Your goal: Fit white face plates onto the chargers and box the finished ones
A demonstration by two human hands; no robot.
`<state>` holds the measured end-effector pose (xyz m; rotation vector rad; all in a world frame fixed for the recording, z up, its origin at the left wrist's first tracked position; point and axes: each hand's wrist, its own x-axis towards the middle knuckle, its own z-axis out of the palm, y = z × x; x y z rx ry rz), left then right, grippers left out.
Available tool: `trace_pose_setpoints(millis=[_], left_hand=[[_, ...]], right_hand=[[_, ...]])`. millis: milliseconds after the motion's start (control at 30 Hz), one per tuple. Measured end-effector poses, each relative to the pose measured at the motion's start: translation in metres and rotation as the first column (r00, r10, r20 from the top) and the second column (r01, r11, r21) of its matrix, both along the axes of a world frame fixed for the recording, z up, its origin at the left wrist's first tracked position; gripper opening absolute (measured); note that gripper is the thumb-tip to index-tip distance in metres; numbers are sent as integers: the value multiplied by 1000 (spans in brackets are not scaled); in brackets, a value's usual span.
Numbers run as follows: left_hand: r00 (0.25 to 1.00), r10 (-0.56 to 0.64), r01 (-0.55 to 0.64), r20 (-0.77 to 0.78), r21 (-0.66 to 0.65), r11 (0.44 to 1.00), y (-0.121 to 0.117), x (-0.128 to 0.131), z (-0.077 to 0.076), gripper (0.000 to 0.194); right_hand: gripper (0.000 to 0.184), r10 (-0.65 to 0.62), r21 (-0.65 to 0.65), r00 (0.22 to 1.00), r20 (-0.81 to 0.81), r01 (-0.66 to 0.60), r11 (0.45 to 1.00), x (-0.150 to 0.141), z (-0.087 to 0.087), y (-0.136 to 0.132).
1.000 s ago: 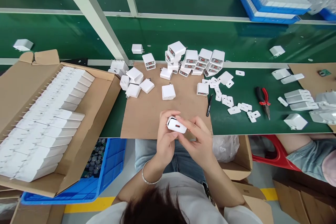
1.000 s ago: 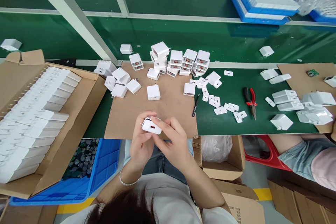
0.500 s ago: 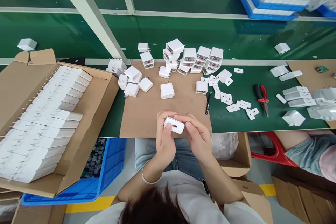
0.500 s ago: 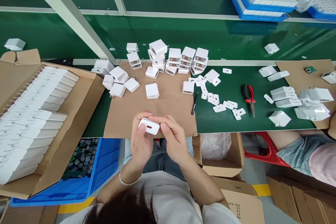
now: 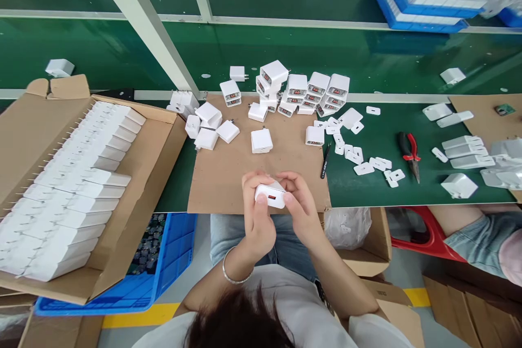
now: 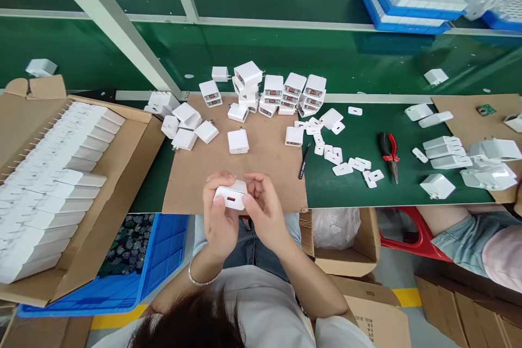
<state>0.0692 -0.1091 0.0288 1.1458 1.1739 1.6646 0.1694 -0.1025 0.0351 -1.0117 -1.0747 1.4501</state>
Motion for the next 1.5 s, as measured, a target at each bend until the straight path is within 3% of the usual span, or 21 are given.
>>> trace_pose_setpoints(millis=[233,367,533,633,800,1000,1267,1500], left_hand=[[997,42,-40,-65,30,999,1,1,-4,23],[999,20,-21,-48,-11,1000,4,2,-4,14],[996,-55,60,72,-77,995,5,-1,-6,35],[985,-171,167,-36,-107,980,6,-10,-4,41],[875,-283,242,-393,-151,959,17,-35,1,39],[694,-541,470,-476,-270,840,32,-54,10,21],[801,-460,431,-383,-164,887,33,-48,-12,33],[822,-428,397,-374,-162,903,28,-41,-19,38]], right_hand=[[28,60,-8,966,250,-60,998,4,-8,1],[29,67,25,961,269,-76,997,2,-11,1],[29,-20,57,972,235,7,998,-1,-19,0],[29,-81,87,961,264,60,994,4,-22,1],[28,-112,145,938,329,67,987,23,-24,5],[31,-110,227,908,404,17,974,37,-26,9],[36,85,178,902,423,-175,968,45,-26,20],[38,49,176,961,274,-100,979,38,-35,26]])
